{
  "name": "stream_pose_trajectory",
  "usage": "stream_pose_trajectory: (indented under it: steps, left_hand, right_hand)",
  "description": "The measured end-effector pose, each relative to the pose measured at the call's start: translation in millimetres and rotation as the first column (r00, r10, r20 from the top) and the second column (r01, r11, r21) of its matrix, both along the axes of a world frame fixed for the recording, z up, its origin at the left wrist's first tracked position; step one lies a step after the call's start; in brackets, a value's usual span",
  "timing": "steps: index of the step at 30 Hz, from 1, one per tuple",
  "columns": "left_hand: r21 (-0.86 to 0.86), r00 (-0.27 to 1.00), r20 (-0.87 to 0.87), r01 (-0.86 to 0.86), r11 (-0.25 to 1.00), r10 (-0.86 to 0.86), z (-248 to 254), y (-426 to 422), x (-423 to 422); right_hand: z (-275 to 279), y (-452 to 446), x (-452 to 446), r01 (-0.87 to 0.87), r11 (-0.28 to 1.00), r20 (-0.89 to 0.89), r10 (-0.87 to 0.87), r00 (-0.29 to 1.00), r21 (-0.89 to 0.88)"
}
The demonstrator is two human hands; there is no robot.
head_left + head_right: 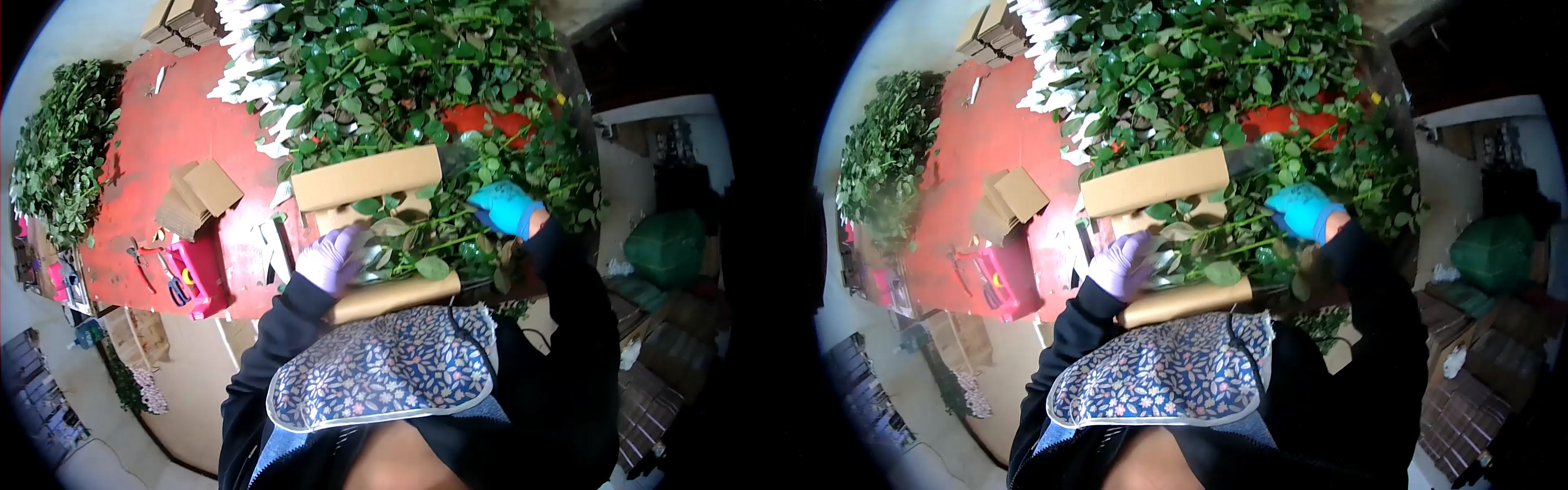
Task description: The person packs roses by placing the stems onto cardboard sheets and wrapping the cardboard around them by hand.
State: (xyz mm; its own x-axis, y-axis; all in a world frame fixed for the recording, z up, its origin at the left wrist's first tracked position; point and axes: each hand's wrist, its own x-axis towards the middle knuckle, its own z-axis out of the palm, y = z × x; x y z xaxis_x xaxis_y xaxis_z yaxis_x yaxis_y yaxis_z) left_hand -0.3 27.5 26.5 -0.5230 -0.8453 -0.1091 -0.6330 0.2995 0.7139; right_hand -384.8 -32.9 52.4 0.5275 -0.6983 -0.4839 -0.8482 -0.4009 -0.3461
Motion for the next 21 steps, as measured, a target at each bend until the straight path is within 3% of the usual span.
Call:
stream_pose_trajectory:
  steps: [1, 3, 4, 5, 8, 9, 10, 12, 14, 17, 20, 21]
  left_hand:
    - [0.002, 0.999, 0.033, 0.010, 1.000, -0.010, -0.4, 1.4, 0.2]
    - [-0.077, 0.998, 0.034, 0.053, 0.996, -0.050, 8.3, -0.9, -0.6]
    - [-0.073, 0.998, 0.033, 0.052, 0.996, -0.049, 11.7, -1.6, -1.4]
    - [-0.056, 0.999, 0.031, 0.046, 0.997, -0.044, 14.5, -1.7, -2.3]
    - [0.019, 0.999, 0.042, -0.001, 1.000, 0.000, 22.3, -1.0, -5.6]
    - [-0.030, 0.999, 0.040, 0.001, 1.000, 0.000, 17.3, 1.5, -5.3]
    - [-0.024, 0.999, 0.046, -0.013, 1.000, 0.014, 22.7, 1.3, -5.8]
    - [-0.017, 0.996, 0.086, -0.034, 0.999, 0.035, 30.6, 1.3, -6.4]
    - [-0.037, 0.990, 0.133, -0.034, 0.999, 0.039, 31.7, 3.8, -7.3]
    - [-0.076, 0.999, 0.040, -0.034, 0.997, 0.037, 26.4, 7.3, -7.2]
    - [0.084, 0.997, -0.003, -0.083, 0.993, 0.083, 26.8, 8.0, -6.0]
    - [0.044, 0.996, 0.046, -0.082, 0.996, 0.080, 31.0, 8.2, -5.5]
  right_hand:
    - [7.1, 0.7, -2.8, -0.032, 0.995, 0.111, 0.042, 0.993, -0.093]
    - [49.5, -6.8, 7.2, 0.211, 0.942, 0.115, -0.247, 0.962, 0.262]
    - [49.8, -8.3, 10.1, 0.138, 0.990, 0.321, -0.134, 0.937, 0.011]
    - [57.3, -16.5, 5.4, 0.122, 0.993, 0.306, -0.116, 0.945, 0.002]
    - [115.8, -48.5, 25.2, 0.128, 0.959, 0.099, -0.106, 0.989, -0.253]
    - [119.2, -60.0, 41.2, 0.059, 0.828, 0.170, 0.044, 0.984, -0.557]
    - [129.2, -76.8, 68.0, 0.033, 0.773, 0.183, 0.108, 0.977, -0.634]
    - [126.4, -116.6, 111.3, -0.072, 0.717, 0.169, 0.259, 0.951, -0.694]
    - [77.4, -169.5, 136.8, -0.138, 0.658, 0.093, 0.303, 0.949, -0.740]
    - [32.2, -231.8, 162.0, -0.231, 0.614, -0.187, 0.136, 0.973, -0.755]
    - [15.5, -255.4, 171.4, -0.242, 0.732, -0.355, -0.001, 0.935, -0.637]
    - [16.1, -257.8, 170.4, -0.249, 0.790, -0.399, 0.006, 0.917, -0.560]
